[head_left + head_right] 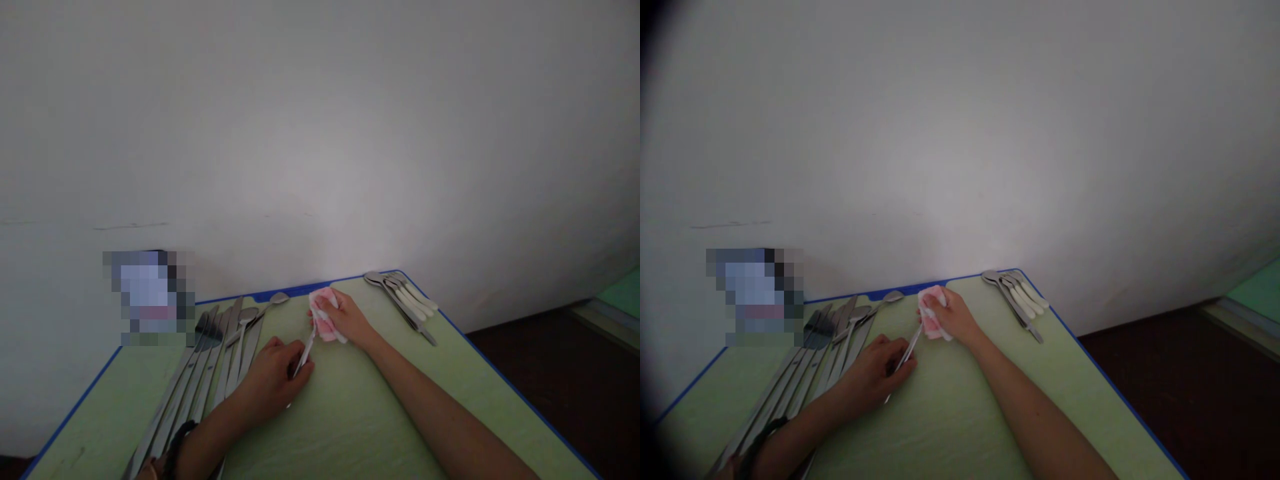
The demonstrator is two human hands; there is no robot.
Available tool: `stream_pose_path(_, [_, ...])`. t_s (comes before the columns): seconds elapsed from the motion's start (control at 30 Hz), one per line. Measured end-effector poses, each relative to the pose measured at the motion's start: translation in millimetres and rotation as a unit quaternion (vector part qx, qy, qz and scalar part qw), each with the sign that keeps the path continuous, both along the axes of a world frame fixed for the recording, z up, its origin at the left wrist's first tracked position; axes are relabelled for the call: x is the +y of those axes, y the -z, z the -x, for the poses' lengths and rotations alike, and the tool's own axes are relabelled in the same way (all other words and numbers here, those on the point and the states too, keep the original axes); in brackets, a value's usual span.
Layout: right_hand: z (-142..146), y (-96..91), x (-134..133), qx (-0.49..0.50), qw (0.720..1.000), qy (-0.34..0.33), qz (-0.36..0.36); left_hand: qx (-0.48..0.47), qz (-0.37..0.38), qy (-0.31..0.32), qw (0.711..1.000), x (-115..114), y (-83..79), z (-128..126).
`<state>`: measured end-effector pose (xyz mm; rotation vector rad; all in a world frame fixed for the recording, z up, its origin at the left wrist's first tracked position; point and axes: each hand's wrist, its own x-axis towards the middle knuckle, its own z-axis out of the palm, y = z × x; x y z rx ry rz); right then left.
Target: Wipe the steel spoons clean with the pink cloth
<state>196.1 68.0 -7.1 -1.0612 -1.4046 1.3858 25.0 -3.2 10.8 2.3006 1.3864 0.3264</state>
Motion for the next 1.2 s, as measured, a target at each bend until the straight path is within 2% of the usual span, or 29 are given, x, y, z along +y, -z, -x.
stream_pose_path(0.2, [-4.7, 1.2, 0.4, -0.049, 0.997, 0.006, -0.054, 0.001, -0.011, 0.008, 1.0, 1.6, 6.3, 3.4])
stream_pose_path(0.37, [-1.8, -2.4, -2.5, -0.095, 0.987, 0.084, -0.101, -0.02, -0.002, -0.001, 1.0, 0.6, 6.5, 2.7])
stream_pose_path(0.43, [6.0, -4.2, -7.3, -0.073, 0.986, 0.114, -0.093, -0.029, 0.0, -0.006, 1.0, -1.5, 5.2, 1.0])
stream_pose_path(0.57, [27.6, -4.4, -19.0, 0.037, 0.985, 0.167, -0.035, -0.037, 0.006, -0.02, 0.999, -5.6, 4.4, -1.8])
stream_pose_path(0.8, [37.9, -0.1, -21.8, 0.043, 0.989, 0.138, -0.03, -0.082, 0.003, -0.032, 0.996, -5.8, 10.5, -0.5])
stream_pose_path(0.97, [31.6, 0.9, -16.8, -0.034, 0.993, 0.085, -0.07, -0.12, 0.013, -0.046, 0.992, -3.9, 10.8, 0.5])
stream_pose_path(1.07, [27.0, 1.8, -14.7, -0.045, 0.995, 0.062, -0.067, -0.112, 0.026, -0.054, 0.992, -2.3, 9.7, -0.3])
stream_pose_path(1.2, [18.7, 1.8, -10.8, -0.083, 0.986, 0.101, -0.108, -0.081, 0.037, -0.06, 0.994, -1.1, 7.9, -1.5])
